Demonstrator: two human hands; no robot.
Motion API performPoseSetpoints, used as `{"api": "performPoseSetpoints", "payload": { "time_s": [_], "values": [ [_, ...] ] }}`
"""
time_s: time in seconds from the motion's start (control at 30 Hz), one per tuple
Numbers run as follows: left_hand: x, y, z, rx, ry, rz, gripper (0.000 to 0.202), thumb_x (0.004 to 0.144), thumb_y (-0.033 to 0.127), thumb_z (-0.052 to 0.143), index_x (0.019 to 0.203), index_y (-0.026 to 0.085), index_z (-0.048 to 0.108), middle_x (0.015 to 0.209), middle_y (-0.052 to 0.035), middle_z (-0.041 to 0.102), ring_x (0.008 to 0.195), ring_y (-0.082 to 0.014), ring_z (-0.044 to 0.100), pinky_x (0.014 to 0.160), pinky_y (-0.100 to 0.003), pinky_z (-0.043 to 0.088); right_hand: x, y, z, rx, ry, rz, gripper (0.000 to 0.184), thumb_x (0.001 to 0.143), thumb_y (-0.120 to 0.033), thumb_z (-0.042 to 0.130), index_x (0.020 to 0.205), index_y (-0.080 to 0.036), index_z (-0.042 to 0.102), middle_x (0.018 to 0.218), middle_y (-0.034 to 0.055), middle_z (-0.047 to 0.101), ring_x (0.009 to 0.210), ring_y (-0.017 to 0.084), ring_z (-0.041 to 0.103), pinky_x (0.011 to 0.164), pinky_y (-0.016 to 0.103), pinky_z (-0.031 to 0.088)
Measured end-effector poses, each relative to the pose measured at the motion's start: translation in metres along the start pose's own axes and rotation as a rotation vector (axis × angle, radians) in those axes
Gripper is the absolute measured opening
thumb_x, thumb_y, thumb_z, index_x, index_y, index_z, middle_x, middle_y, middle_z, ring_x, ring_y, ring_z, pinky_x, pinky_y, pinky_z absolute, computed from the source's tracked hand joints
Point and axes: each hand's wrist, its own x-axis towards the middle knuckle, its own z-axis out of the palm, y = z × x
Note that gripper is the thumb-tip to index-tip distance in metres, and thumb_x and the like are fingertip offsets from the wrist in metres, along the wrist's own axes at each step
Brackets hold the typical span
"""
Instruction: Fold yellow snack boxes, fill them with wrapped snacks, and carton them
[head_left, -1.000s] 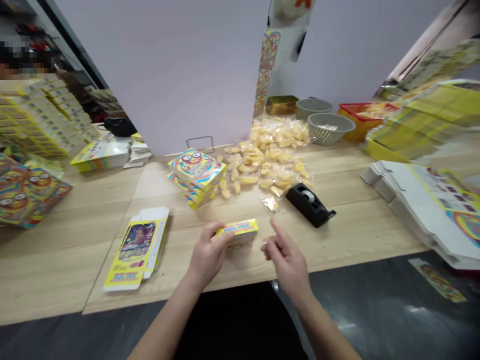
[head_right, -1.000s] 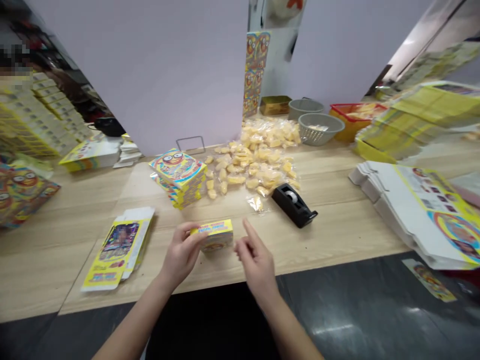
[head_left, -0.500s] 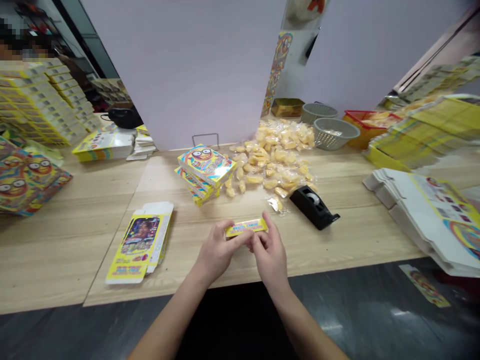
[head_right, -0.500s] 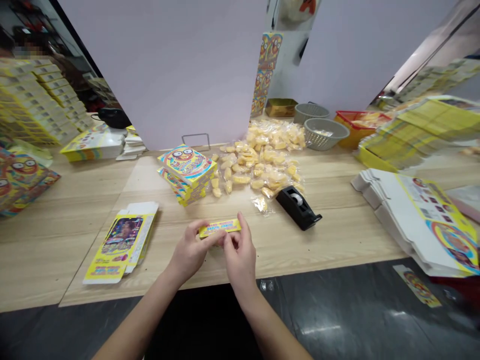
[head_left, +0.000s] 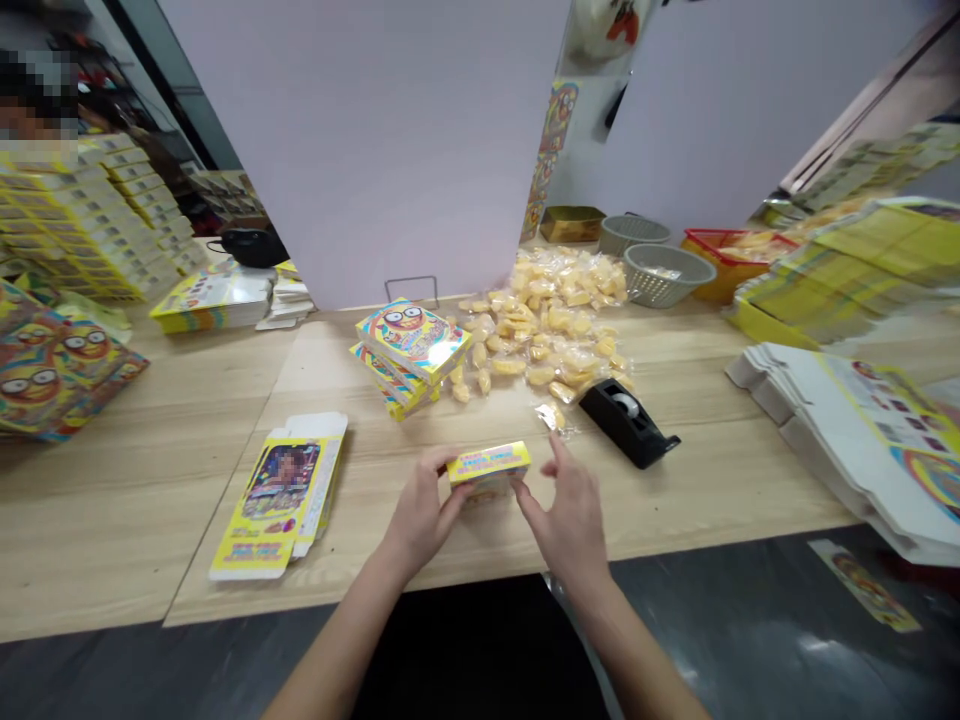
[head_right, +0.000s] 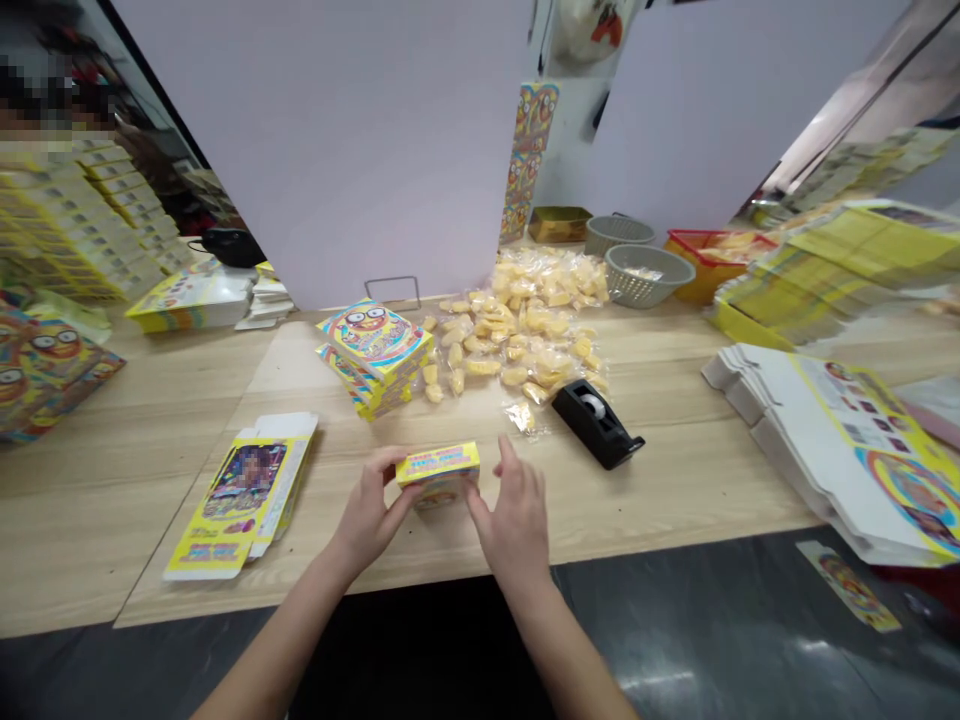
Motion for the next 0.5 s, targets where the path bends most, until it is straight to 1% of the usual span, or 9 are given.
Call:
{"api": "performPoseSetpoints", "payload": {
  "time_s": [0.03, 0.07, 0.13, 0.17, 0.2, 0.23, 0.33, 0.43, 0.5],
  "values": [
    [-0.005, -0.001, 0.003, -0.049, 0.015, -0.023, 0.042, 0.089, 0.02, 0.057, 0.125, 0.021, 0.037, 0.114, -0.0099, 0.056, 0.107, -0.0196, 0.06, 0.089, -0.037, 0.054, 0.006, -0.005, -0.005, -0.057, -0.013, -0.16, 0.064, 0.083, -0.035, 0.062, 0.141, -0.017, 0.041, 0.106, 0.0143, 0.064, 0.101, 0.031, 0.058, 0.09, 0.05, 0.044],
    [-0.009, -0.003, 0.005, -0.085, 0.016, -0.036, 0.045, 0.089, 0.021, 0.056, 0.128, 0.021, 0.034, 0.115, -0.0104, 0.056, 0.107, -0.0195, 0.061, 0.09, -0.037, 0.054, 0.012, -0.011, -0.009, -0.084, -0.088, -0.312, 0.061, 0.084, -0.03, 0.061, 0.14, -0.019, 0.042, 0.114, 0.0154, 0.062, 0.109, 0.032, 0.055, 0.093, 0.05, 0.043],
    [-0.017, -0.007, 0.0, -0.096, 0.0, -0.066, 0.054, 0.09, 0.022, 0.055, 0.136, 0.021, 0.025, 0.121, -0.0129, 0.056, 0.113, -0.0208, 0.06, 0.094, -0.04, 0.052, 0.028, -0.023, -0.02, -0.067, -0.338, -0.511, 0.053, 0.086, -0.022, 0.058, 0.138, -0.024, 0.046, 0.109, 0.0128, 0.065, 0.103, 0.029, 0.059, 0.087, 0.045, 0.047],
    [-0.021, -0.011, -0.008, -0.055, -0.004, -0.094, 0.058, 0.09, 0.024, 0.054, 0.138, 0.021, 0.022, 0.125, -0.0144, 0.055, 0.118, -0.0219, 0.057, 0.097, -0.041, 0.05, 0.037, -0.029, -0.025, -0.029, -0.435, -0.535, 0.049, 0.088, -0.021, 0.055, 0.137, -0.026, 0.049, 0.101, 0.0106, 0.066, 0.094, 0.027, 0.061, 0.082, 0.042, 0.049],
    [-0.024, -0.017, -0.018, 0.027, 0.004, -0.135, 0.058, 0.091, 0.025, 0.053, 0.14, 0.02, 0.022, 0.129, -0.0157, 0.053, 0.122, -0.0231, 0.054, 0.1, -0.043, 0.047, 0.047, -0.032, -0.03, 0.032, -0.486, -0.504, 0.046, 0.089, -0.022, 0.053, 0.135, -0.028, 0.05, 0.096, 0.0088, 0.066, 0.088, 0.024, 0.062, 0.078, 0.039, 0.05],
    [-0.027, -0.024, -0.03, 0.142, 0.028, -0.186, 0.056, 0.091, 0.027, 0.052, 0.14, 0.02, 0.026, 0.133, -0.0169, 0.051, 0.126, -0.0249, 0.05, 0.102, -0.046, 0.045, 0.058, -0.035, -0.035, 0.12, -0.479, -0.427, 0.044, 0.09, -0.025, 0.053, 0.133, -0.028, 0.051, 0.093, 0.0075, 0.065, 0.085, 0.023, 0.062, 0.075, 0.037, 0.051],
    [-0.042, -0.054, -0.068, 0.593, 0.164, -0.392, 0.049, 0.089, 0.033, 0.053, 0.132, 0.013, 0.042, 0.14, -0.0236, 0.043, 0.135, -0.0353, 0.038, 0.105, -0.056, 0.037, 0.097, -0.041, -0.036, 0.517, -0.284, -0.06, 0.043, 0.086, -0.038, 0.058, 0.127, -0.027, 0.05, 0.093, 0.0049, 0.064, 0.081, 0.02, 0.062, 0.072, 0.034, 0.052],
    [-0.06, -0.082, -0.086, 0.919, 0.175, -0.566, 0.058, 0.086, 0.036, 0.056, 0.133, 0.004, 0.045, 0.143, -0.0326, 0.036, 0.137, -0.0439, 0.03, 0.104, -0.063, 0.03, 0.139, -0.053, -0.005, 0.839, -0.066, 0.247, 0.047, 0.079, -0.05, 0.062, 0.115, -0.023, 0.048, 0.087, 0.0024, 0.063, 0.074, 0.018, 0.062, 0.066, 0.031, 0.052],
    [-0.071, -0.095, -0.087, 1.011, 0.115, -0.554, 0.051, 0.088, 0.028, 0.051, 0.132, 0.001, 0.047, 0.14, -0.0332, 0.041, 0.135, -0.042, 0.036, 0.104, -0.059, 0.034, 0.164, -0.064, 0.029, 0.807, 0.002, 0.286, 0.048, 0.078, -0.055, 0.059, 0.109, -0.021, 0.046, 0.089, 0.0047, 0.063, 0.079, 0.021, 0.062, 0.068, 0.033, 0.052]
  ]
}}
